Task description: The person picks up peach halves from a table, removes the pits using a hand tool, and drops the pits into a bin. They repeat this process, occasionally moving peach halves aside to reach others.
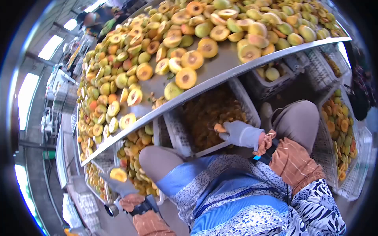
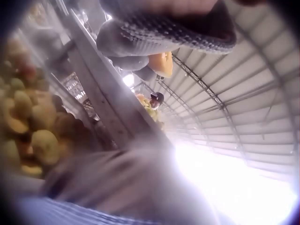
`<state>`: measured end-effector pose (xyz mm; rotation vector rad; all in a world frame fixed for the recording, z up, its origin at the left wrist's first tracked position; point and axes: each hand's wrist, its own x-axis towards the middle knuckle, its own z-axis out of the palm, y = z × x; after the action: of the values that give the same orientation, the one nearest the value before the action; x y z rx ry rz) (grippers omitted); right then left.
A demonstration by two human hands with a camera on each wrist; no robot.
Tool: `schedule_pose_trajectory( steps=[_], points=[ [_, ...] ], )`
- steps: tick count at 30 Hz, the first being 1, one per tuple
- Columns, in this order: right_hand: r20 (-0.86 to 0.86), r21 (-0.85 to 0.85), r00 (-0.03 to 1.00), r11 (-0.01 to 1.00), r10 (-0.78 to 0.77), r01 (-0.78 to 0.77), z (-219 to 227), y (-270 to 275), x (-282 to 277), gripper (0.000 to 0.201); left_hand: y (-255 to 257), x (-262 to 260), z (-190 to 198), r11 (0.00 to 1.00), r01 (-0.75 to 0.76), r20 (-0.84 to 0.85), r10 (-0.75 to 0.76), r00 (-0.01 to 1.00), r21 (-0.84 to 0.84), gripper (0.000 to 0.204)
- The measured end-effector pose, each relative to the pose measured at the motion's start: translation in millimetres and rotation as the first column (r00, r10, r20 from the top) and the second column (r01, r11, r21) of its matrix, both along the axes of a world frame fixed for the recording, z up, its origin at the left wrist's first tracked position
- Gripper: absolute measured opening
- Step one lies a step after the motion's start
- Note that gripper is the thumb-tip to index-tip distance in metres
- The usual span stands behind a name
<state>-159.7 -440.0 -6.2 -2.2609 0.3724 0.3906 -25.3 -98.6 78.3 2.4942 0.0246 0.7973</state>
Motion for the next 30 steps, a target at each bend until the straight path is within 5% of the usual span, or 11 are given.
schedule_pose_trajectory(
  steps=[3,5,6,8,11,14,16,17,21,25,30],
  points=[
    [0.004,0.052,1.000,0.998,0.028,-0.028,4.4,5.7,9.0,0.036,-41.4,-14.6,6.6,0.986,0.157,-0.130,-0.162,0.978,-0.046,0.082],
    [0.085,0.112,0.996,0.994,-0.013,0.004,4.9,8.2,9.1,0.035,-55.5,11.2,3.0,0.605,0.219,-0.151,-0.500,0.853,-0.766,0.041],
    [0.170,0.032,0.985,0.999,-0.005,0.000,7.4,13.7,8.0,0.034,-62.7,24.4,0.9,0.306,0.081,-0.109,-0.554,0.825,-0.949,0.067],
    [0.199,0.058,0.980,0.998,0.010,-0.022,23.9,23.0,8.2,0.031,-99.2,18.1,5.8,0.307,0.074,-0.106,-0.530,0.841,-0.949,0.073],
    [0.262,0.087,0.965,0.996,0.009,-0.033,29.5,28.0,9.8,0.028,-107.7,17.8,-1.5,0.409,0.156,-0.165,-0.647,0.745,-0.899,0.073],
    [0.182,0.009,0.982,0.999,-0.040,0.039,27.1,23.1,10.1,0.034,-84.0,21.5,2.7,0.619,0.135,-0.101,-0.331,0.938,-0.774,0.070],
    [0.199,0.026,0.979,0.999,-0.050,0.045,23.7,20.1,8.1,0.032,-26.8,47.5,-3.6,0.992,0.080,-0.073,-0.087,0.994,-0.094,0.041],
    [0.214,0.054,0.976,0.998,-0.045,0.034,22.9,20.7,6.7,0.029,-15.2,54.8,-1.8,0.969,-0.018,0.022,0.013,1.000,0.245,0.041],
    [0.166,0.053,0.986,0.999,-0.020,0.011,33.4,23.1,8.6,0.030,-63.4,78.9,36.7,0.854,0.250,-0.167,-0.358,0.919,-0.456,0.031],
    [0.076,0.079,0.996,0.996,-0.040,0.034,36.6,17.7,9.8,0.033,-183.7,85.1,45.1,0.483,0.764,-0.283,-0.874,0.394,-0.428,0.039],
    [0.083,0.065,0.995,0.996,-0.063,0.058,32.4,9.5,5.2,0.032,-260.6,135.6,-5.0,0.405,0.902,-0.725,-0.576,0.377,0.147,0.063]
  ],
)
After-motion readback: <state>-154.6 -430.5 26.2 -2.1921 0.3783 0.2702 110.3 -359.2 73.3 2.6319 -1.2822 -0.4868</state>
